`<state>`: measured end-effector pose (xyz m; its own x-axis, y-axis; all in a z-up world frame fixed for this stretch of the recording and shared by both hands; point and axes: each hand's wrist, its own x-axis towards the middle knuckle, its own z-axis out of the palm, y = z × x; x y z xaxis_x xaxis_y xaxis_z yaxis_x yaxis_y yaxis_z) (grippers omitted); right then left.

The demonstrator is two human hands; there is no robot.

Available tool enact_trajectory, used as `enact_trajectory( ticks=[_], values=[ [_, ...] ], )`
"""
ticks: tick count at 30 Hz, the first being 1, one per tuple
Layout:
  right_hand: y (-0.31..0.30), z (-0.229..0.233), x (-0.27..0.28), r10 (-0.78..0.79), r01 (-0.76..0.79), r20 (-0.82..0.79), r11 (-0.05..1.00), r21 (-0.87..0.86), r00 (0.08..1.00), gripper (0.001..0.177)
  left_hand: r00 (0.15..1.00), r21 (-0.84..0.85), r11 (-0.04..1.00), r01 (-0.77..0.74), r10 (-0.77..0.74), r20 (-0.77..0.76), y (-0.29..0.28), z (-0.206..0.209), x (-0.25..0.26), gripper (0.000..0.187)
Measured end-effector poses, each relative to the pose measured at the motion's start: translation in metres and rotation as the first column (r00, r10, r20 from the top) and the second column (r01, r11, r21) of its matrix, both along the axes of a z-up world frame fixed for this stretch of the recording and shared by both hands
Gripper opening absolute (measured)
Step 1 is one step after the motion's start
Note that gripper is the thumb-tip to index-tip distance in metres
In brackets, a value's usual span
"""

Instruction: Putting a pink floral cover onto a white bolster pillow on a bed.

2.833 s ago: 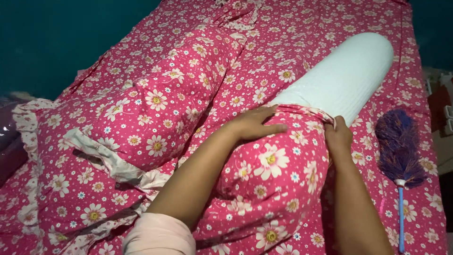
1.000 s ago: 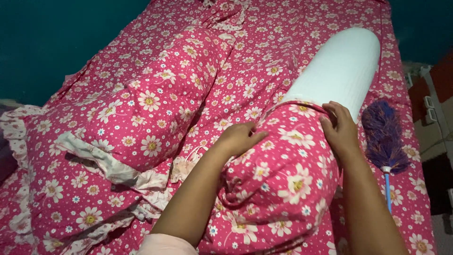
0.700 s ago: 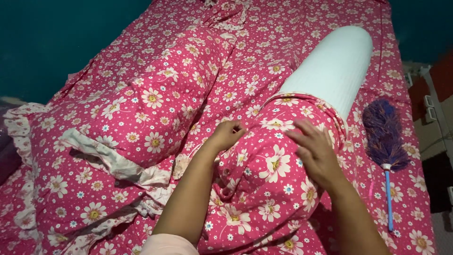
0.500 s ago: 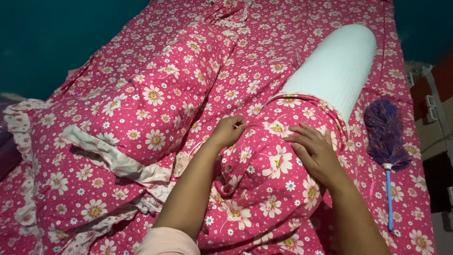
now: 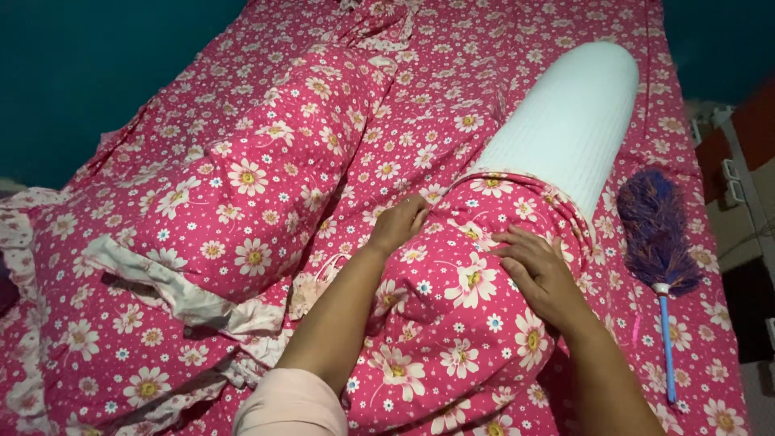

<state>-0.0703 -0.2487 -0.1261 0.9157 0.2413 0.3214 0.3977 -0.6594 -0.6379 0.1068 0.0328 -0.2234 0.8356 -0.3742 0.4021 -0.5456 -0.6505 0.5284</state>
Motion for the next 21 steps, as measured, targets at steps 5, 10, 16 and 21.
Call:
enact_trajectory(
  ticks=[5, 10, 16, 21],
  values=[
    [0.006, 0.003, 0.003, -0.033, 0.033, -0.011, 0.999, 0.001, 0.999, 0.036, 0.993, 0.068, 0.997, -0.034, 0.041, -0.106, -0.002, -0.014, -0.010, 0.023],
    [0.017, 0.018, 0.003, -0.050, 0.050, -0.024, 0.999, 0.008, 0.998, 0.039, 0.953, 0.123, 0.992, -0.010, 0.047, -0.300, 0.006, 0.048, -0.024, 0.027],
    [0.029, 0.028, 0.017, -0.025, 0.026, -0.035, 1.000, 0.014, 0.999, 0.041, 0.878, 0.103, 0.989, 0.104, -0.043, -0.477, -0.019, 0.191, -0.088, 0.046],
    [0.040, 0.047, 0.015, -0.082, 0.165, -0.184, 0.849, 0.502, 0.980, 0.034, 0.905, 0.413, 0.832, 0.372, -0.226, -0.360, -0.048, 0.216, -0.148, 0.119]
  ],
)
